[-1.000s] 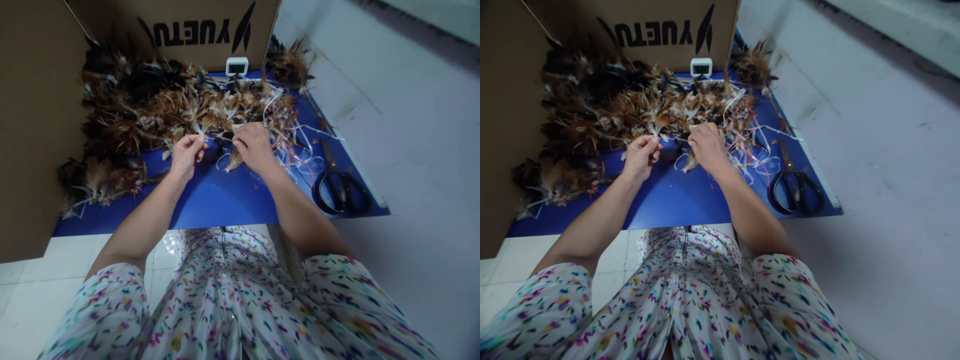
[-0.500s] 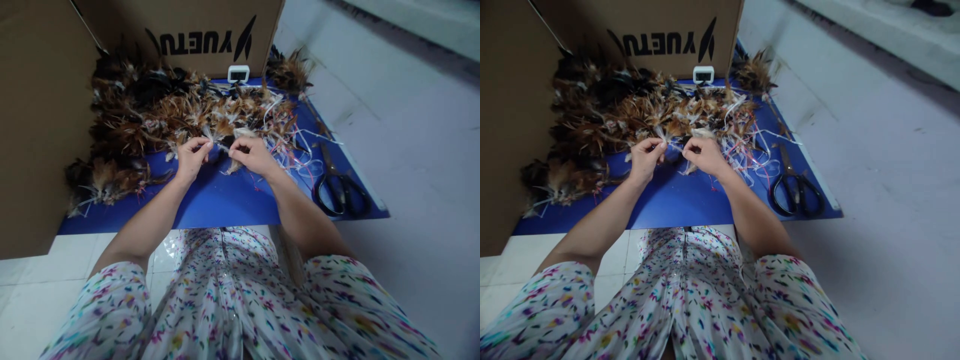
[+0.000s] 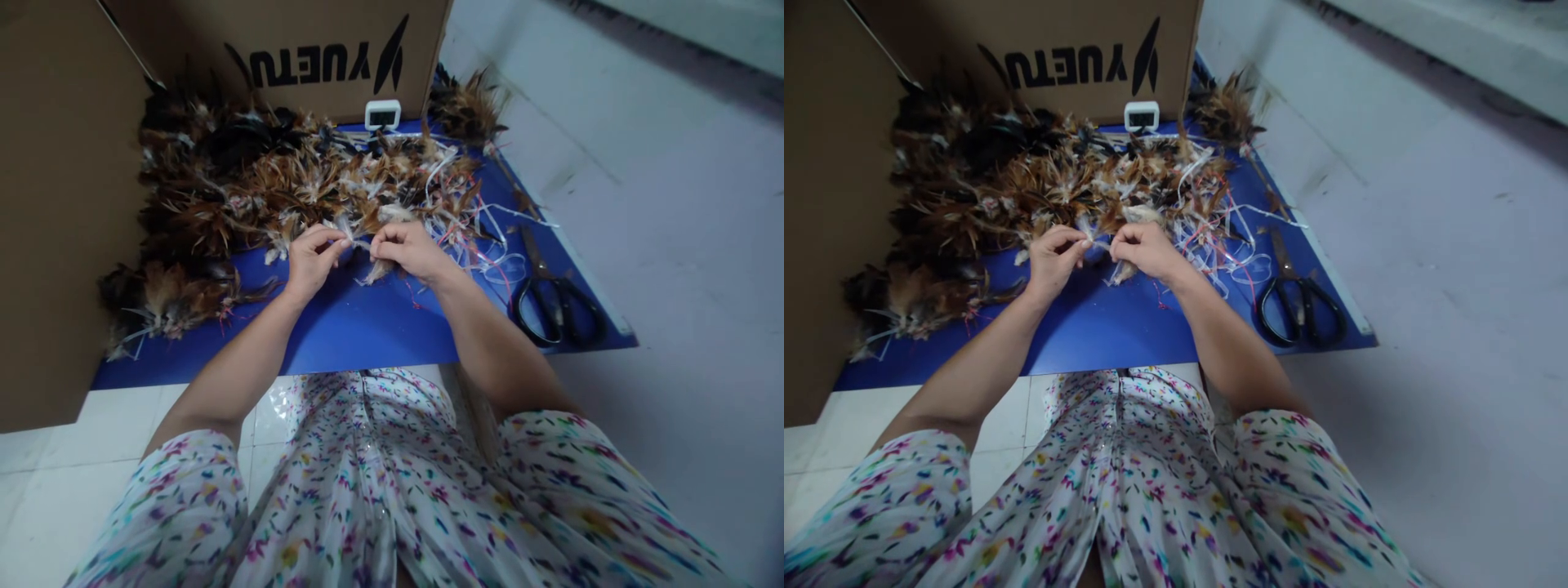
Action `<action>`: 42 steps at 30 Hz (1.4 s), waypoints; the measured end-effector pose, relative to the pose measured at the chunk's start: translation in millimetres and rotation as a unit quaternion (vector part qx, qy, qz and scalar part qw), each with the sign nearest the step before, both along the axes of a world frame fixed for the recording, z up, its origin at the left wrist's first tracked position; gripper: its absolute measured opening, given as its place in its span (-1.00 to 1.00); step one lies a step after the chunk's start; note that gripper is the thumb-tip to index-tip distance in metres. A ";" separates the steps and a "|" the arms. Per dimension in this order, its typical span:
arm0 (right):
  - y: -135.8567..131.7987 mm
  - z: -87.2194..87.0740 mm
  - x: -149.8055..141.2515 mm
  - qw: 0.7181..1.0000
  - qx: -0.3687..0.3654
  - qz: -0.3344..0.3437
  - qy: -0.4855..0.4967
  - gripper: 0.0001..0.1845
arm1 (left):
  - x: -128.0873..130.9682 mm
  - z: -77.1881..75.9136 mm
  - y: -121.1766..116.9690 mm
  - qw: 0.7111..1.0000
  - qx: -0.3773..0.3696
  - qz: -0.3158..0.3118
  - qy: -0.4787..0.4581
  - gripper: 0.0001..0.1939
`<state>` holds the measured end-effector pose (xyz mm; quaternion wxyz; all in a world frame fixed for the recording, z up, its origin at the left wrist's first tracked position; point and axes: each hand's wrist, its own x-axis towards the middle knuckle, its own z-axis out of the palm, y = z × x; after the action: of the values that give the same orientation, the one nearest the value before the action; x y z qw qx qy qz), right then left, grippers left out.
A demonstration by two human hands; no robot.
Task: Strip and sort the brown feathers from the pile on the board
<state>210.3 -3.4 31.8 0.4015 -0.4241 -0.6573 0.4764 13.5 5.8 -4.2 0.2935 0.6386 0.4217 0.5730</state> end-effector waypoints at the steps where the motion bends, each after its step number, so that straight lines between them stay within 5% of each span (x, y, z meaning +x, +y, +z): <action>1: -0.6 1.2 0.1 1.000 -0.011 -0.003 -0.001 -0.93 | -0.1 0.5 -0.4 1.000 -0.004 0.002 0.006 -0.85; 10: -0.2 1.4 -0.1 0.998 -0.060 -0.019 -0.005 -0.87 | -3.9 -1.3 -1.4 0.995 0.020 0.000 0.096 -0.87; 17: 4.7 1.2 10.4 0.998 -0.049 -0.050 0.007 -0.79 | 0.0 0.9 -4.9 0.998 0.000 -0.019 0.064 -0.80; 22: 15.5 -4.3 28.5 0.985 0.086 -0.145 -0.045 -0.88 | 5.0 -3.6 -3.6 0.998 -0.054 -0.019 -0.007 -0.77; 27: 20.1 -9.5 38.5 0.925 0.258 -0.222 -0.168 -0.89 | 11.5 8.8 -8.4 0.966 -0.197 -0.065 -0.152 -0.71; 31: 17.2 -3.4 33.9 0.930 0.262 -0.166 -0.196 -0.86 | 15.0 24.9 -13.9 0.932 -0.271 -0.116 -0.211 -0.72; 38: 9.8 5.7 12.1 0.987 0.135 0.023 -0.087 -0.66 | 24.4 33.6 -15.5 0.892 -0.337 -0.181 -0.242 -0.71; 42: 8.5 2.4 7.0 0.996 0.076 0.034 -0.042 -0.80 | 24.2 32.5 -13.4 0.887 -0.348 -0.196 -0.232 -0.72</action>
<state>217.3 5.1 34.2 0.3882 -0.3893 -0.7218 0.4204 37.7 -7.5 28.3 0.6924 0.4139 0.3802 0.4526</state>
